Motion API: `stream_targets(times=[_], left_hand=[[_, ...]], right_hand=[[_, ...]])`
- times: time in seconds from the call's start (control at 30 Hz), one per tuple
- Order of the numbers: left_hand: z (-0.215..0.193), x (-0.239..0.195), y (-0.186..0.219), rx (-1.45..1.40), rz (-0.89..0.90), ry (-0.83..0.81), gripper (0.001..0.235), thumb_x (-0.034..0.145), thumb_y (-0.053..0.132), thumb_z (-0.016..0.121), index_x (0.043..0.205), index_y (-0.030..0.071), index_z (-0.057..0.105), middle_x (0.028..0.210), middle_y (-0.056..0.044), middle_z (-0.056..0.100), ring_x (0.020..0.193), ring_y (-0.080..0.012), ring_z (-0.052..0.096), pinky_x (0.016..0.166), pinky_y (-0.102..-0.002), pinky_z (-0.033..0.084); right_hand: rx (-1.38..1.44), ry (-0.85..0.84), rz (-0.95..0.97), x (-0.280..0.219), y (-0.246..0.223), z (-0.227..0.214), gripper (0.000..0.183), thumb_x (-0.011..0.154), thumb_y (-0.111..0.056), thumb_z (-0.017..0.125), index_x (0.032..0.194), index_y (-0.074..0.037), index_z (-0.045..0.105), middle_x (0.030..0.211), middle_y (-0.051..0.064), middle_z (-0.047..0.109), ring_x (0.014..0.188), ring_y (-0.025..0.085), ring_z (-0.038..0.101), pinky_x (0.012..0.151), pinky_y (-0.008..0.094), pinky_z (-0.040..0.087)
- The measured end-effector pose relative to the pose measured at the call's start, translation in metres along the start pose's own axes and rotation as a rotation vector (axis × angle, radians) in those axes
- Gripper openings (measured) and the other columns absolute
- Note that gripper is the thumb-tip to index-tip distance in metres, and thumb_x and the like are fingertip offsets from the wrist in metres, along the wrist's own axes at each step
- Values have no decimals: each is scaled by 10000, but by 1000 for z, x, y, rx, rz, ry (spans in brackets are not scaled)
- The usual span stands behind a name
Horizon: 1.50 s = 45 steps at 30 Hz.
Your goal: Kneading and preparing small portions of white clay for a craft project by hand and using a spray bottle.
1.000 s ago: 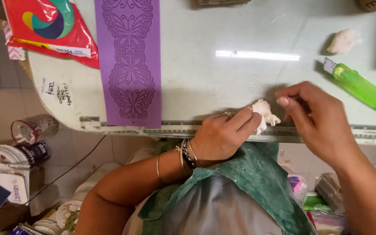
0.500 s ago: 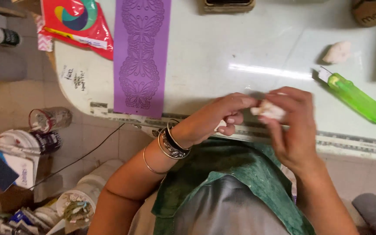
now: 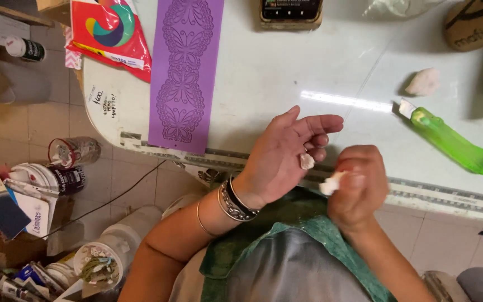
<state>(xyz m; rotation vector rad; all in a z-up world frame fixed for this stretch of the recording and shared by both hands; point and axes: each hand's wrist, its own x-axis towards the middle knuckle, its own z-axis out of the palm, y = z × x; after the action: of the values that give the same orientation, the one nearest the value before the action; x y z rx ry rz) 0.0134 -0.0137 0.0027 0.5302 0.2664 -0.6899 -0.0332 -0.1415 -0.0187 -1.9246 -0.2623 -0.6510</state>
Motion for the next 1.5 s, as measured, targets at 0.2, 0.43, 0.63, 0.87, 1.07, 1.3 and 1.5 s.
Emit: stream_targets(times=[0.2, 0.43, 0.63, 0.87, 1.07, 1.3, 1.5], left_hand=[[29, -9, -5, -198, 162, -50, 624, 934, 541, 300, 1274, 28, 408, 1243, -120, 430, 1141, -194, 385, 999, -298, 283], [25, -10, -12, -177, 201, -9, 746, 823, 657, 247, 1344, 131, 338, 1389, -126, 368, 1283, -247, 351, 1119, -412, 230], [20, -10, -26, 48, 175, -5, 607, 888, 450, 381, 1317, 21, 405, 1342, -94, 434, 1245, -217, 396, 1061, -326, 327], [2, -32, -39, 610, 255, -343, 646, 899, 200, 468, 1420, 54, 113, 1517, -135, 112, 1364, -226, 249, 1172, -384, 247], [-4, -36, -25, 1274, 475, -265, 655, 898, 339, 448, 1375, -14, 170, 1435, -219, 251, 1362, -316, 282, 1188, -413, 243], [-33, -30, -19, 1725, 827, -6, 463, 896, 189, 583, 1235, -51, 378, 1226, -225, 435, 1104, -359, 496, 936, -442, 486], [-58, -35, -10, 1648, 956, -6, 413, 888, 44, 618, 1232, -16, 399, 1254, -219, 416, 987, -280, 557, 868, -333, 562]], right_hand=[[-13, -245, -84, 13, -21, 10, 329, 949, -217, 322, 1090, 45, 464, 1122, 231, 464, 1086, 355, 458, 991, 492, 344], [45, -117, -188, 4, -5, 23, 71, 856, -78, 479, 835, -38, 534, 788, 110, 565, 762, 252, 544, 735, 363, 448], [120, -42, -8, 6, 1, 14, 286, 907, -72, 367, 646, -6, 463, 621, 133, 460, 545, 233, 436, 555, 318, 352], [368, 272, 370, 14, 21, -6, 250, 747, -57, 327, 558, -81, 166, 480, 93, 113, 429, 195, 185, 438, 327, 158], [280, -70, 683, 14, -9, -19, 722, 830, -720, 166, 1034, -70, 404, 1164, 108, 426, 1039, 173, 428, 940, 233, 278], [-128, -435, 399, 21, -21, -28, 531, 983, -415, 186, 1104, -20, 520, 1214, 215, 470, 1262, 357, 377, 1048, 506, 297], [-303, -468, 278, 50, -7, -7, 377, 1022, -211, 278, 984, 53, 544, 941, 178, 536, 897, 305, 520, 791, 389, 387]])
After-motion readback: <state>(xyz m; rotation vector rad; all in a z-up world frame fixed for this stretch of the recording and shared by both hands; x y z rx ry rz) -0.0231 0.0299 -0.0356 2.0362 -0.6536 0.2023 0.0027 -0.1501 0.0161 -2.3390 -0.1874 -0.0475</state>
